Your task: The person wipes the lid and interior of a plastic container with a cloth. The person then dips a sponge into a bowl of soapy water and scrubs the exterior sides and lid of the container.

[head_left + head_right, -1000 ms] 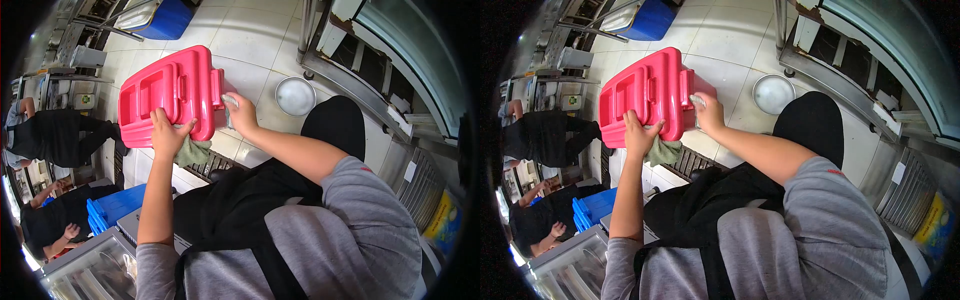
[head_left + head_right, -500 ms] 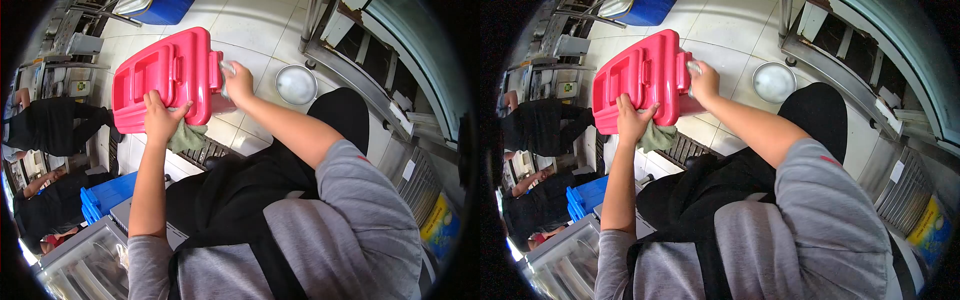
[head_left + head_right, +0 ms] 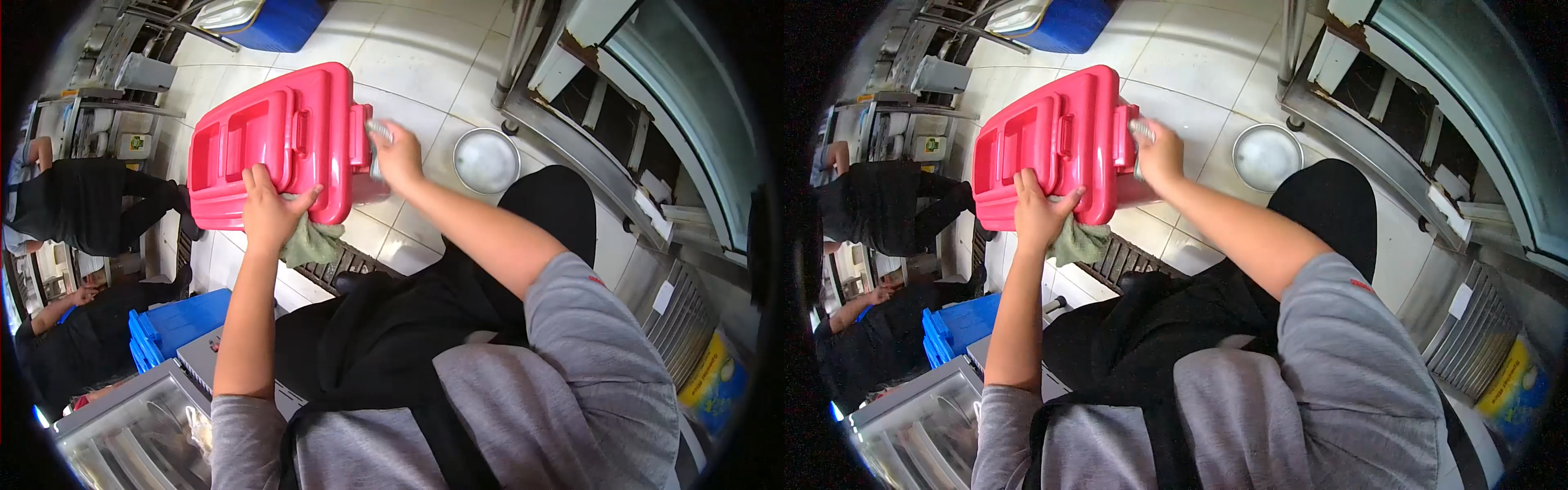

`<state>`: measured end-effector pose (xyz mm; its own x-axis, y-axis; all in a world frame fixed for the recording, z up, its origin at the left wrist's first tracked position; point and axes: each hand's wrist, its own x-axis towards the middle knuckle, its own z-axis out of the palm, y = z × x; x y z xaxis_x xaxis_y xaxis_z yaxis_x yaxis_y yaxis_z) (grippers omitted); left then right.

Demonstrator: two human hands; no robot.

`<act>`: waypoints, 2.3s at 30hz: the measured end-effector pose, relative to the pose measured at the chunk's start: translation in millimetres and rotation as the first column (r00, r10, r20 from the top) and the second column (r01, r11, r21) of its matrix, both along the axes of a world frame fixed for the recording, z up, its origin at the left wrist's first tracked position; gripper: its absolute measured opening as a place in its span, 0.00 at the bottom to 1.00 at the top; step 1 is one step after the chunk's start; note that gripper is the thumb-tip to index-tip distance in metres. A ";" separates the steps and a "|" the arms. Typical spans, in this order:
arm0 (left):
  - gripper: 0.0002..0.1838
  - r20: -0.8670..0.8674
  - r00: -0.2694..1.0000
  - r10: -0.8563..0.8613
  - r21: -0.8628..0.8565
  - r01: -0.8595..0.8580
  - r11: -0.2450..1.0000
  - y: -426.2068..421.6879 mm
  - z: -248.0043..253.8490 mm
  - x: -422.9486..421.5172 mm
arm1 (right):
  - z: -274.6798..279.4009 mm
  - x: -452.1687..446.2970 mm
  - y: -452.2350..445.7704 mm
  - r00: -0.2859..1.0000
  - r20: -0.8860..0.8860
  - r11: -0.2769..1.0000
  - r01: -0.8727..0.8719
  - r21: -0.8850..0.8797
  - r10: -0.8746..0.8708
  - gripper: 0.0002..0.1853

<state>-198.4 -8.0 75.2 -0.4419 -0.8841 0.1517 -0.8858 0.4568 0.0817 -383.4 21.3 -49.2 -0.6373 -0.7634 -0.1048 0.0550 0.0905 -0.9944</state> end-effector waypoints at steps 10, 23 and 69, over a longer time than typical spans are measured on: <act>0.41 -0.019 1.000 -0.001 -0.015 0.000 1.000 -1.4 -0.4 0.3 | 28.5 -85.6 -74.6 0.571 -0.516 0.769 -0.497 0.401 0.639 0.16; 0.50 0.033 0.996 0.079 0.031 -0.080 0.996 0.6 1.2 4.2 | 34.7 -94.0 -68.2 0.676 -0.588 0.893 -0.386 0.232 0.444 0.12; 0.54 -0.020 0.999 -0.041 0.267 0.045 0.963 -11.6 21.2 22.2 | -8.7 6.0 32.2 0.803 -0.576 0.904 -0.350 -0.243 0.156 0.27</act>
<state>-176.2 -19.6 96.4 -0.4795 -0.8738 -0.0806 -0.8639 0.4539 0.2183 -377.4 53.5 -58.0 -0.2946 -0.8316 0.4707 -0.4675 -0.3042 -0.8300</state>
